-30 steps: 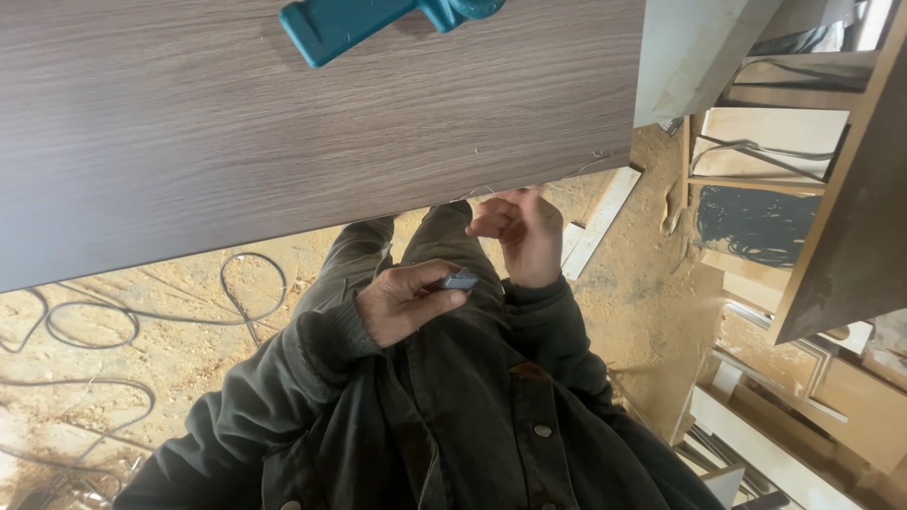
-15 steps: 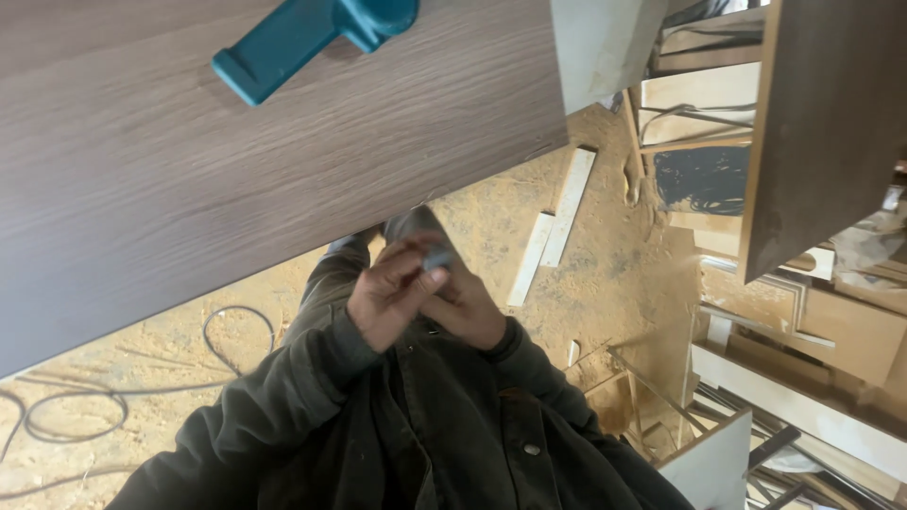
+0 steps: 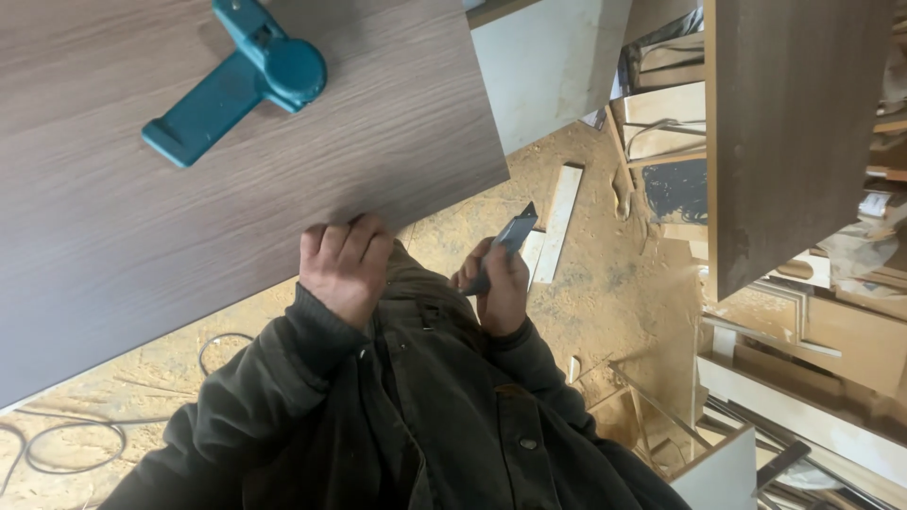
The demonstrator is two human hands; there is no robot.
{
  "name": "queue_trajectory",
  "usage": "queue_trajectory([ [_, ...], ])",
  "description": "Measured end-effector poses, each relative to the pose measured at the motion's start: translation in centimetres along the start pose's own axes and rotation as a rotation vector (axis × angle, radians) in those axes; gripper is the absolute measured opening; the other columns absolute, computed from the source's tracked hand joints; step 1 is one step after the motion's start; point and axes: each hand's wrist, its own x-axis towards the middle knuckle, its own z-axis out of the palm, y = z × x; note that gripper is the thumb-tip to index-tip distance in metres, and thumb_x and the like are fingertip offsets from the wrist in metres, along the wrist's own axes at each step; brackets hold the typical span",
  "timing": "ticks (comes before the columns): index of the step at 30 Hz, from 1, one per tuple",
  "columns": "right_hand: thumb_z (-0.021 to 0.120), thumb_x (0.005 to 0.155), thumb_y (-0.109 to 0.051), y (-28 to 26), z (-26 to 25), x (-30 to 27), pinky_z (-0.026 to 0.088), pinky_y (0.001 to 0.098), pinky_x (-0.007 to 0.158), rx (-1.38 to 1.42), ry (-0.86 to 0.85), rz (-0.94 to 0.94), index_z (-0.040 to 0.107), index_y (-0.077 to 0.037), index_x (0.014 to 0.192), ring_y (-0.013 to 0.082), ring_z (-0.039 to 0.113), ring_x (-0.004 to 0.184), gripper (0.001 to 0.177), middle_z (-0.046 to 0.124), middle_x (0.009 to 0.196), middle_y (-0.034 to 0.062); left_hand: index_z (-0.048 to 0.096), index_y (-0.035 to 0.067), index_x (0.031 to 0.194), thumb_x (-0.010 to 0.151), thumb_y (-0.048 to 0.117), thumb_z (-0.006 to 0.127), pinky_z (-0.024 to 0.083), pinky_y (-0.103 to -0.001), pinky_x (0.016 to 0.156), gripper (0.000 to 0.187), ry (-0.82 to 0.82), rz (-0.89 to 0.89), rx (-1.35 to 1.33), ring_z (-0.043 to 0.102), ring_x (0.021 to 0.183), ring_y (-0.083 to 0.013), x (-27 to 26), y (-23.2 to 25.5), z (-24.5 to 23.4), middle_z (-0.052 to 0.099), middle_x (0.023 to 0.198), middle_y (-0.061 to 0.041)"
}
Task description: The person secures a large wooden board to a workbench using a blue clamp. They then use a utility knife to carefully trim the edge of the board, removing excess material along the length of the piece.
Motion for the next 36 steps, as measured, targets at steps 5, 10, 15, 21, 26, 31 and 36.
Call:
queue_trajectory([
  [5, 0.036, 0.116, -0.045, -2.3, -0.1, 2.1, 0.054, 0.0347, 0.058, -0.139, 0.05, -0.074, 0.058, 0.001, 0.11, 0.0167, 0.056, 0.057, 0.051, 0.058, 0.071, 0.0061, 0.071, 0.011, 0.092, 0.084, 0.008, 0.076, 0.048, -0.037, 0.086, 0.01, 0.018, 0.029, -0.111, 0.062, 0.091, -0.0189, 0.2, 0.2, -1.1, 0.071, 0.104, -0.001],
  [10, 0.04, 0.112, -0.038, -4.6, 1.4, 3.6, 0.053, 0.0312, 0.054, -0.279, 0.121, -0.129, 0.057, -0.002, 0.119, 0.0147, 0.054, 0.051, 0.041, 0.057, 0.065, 0.0073, 0.073, 0.006, 0.094, 0.088, 0.004, 0.077, 0.051, -0.039, 0.068, 0.007, -0.138, 0.085, -0.398, 0.062, 0.072, -0.0201, -3.6, -0.9, -0.5, 0.068, 0.085, -0.005],
  [15, 0.042, 0.108, -0.029, -4.8, 1.4, 4.0, 0.051, 0.0308, 0.049, -0.271, 0.132, -0.01, 0.057, 0.001, 0.112, 0.0189, 0.062, 0.054, 0.033, 0.068, 0.079, 0.0126, 0.07, 0.013, 0.097, 0.09, 0.03, 0.058, 0.06, -0.045, 0.075, 0.022, -1.286, -0.266, -0.048, 0.072, 0.092, -0.0341, -11.2, -5.7, 4.0, 0.074, 0.096, -0.012],
  [21, 0.044, 0.11, -0.035, -5.1, 2.1, 3.8, 0.05, 0.0276, 0.051, -0.452, 0.148, -0.026, 0.057, 0.0, 0.113, 0.0169, 0.061, 0.051, 0.038, 0.066, 0.067, 0.013, 0.042, 0.009, 0.15, 0.097, 0.032, 0.052, 0.056, -0.055, 0.09, 0.058, -1.379, -0.578, 0.24, 0.062, 0.121, -0.0376, -16.3, -7.4, 5.6, 0.06, 0.135, -0.017],
  [26, 0.046, 0.109, -0.037, -5.5, 2.3, 4.5, 0.05, 0.0275, 0.049, -0.5, 0.103, -0.008, 0.056, 0.0, 0.114, 0.0165, 0.061, 0.049, 0.038, 0.067, 0.067, 0.0129, 0.045, 0.009, 0.148, 0.094, 0.04, 0.059, 0.05, -0.052, 0.098, 0.063, -0.945, -0.538, -0.339, 0.058, 0.123, -0.0423, -8.7, -1.5, 3.0, 0.062, 0.134, -0.019],
  [31, 0.045, 0.11, -0.04, -5.5, 2.4, 5.0, 0.048, 0.026, 0.045, -0.58, 0.102, -0.03, 0.056, -0.001, 0.113, 0.0151, 0.061, 0.047, 0.04, 0.067, 0.067, 0.0121, 0.056, 0.011, 0.14, 0.094, 0.04, 0.063, 0.051, -0.047, 0.098, 0.055, -0.65, -0.4, -0.552, 0.062, 0.121, -0.0369, -5.5, 1.1, 1.5, 0.067, 0.133, -0.013],
  [36, 0.045, 0.109, -0.039, -5.7, 2.6, 4.9, 0.047, 0.0262, 0.043, -0.621, 0.118, -0.035, 0.054, -0.002, 0.114, 0.0144, 0.057, 0.044, 0.039, 0.066, 0.069, 0.0125, 0.057, 0.008, 0.139, 0.095, 0.038, 0.064, 0.051, -0.047, 0.098, 0.053, -0.658, -0.351, -0.66, 0.065, 0.117, -0.0362, -6.9, 1.3, 3.1, 0.07, 0.126, -0.015],
])
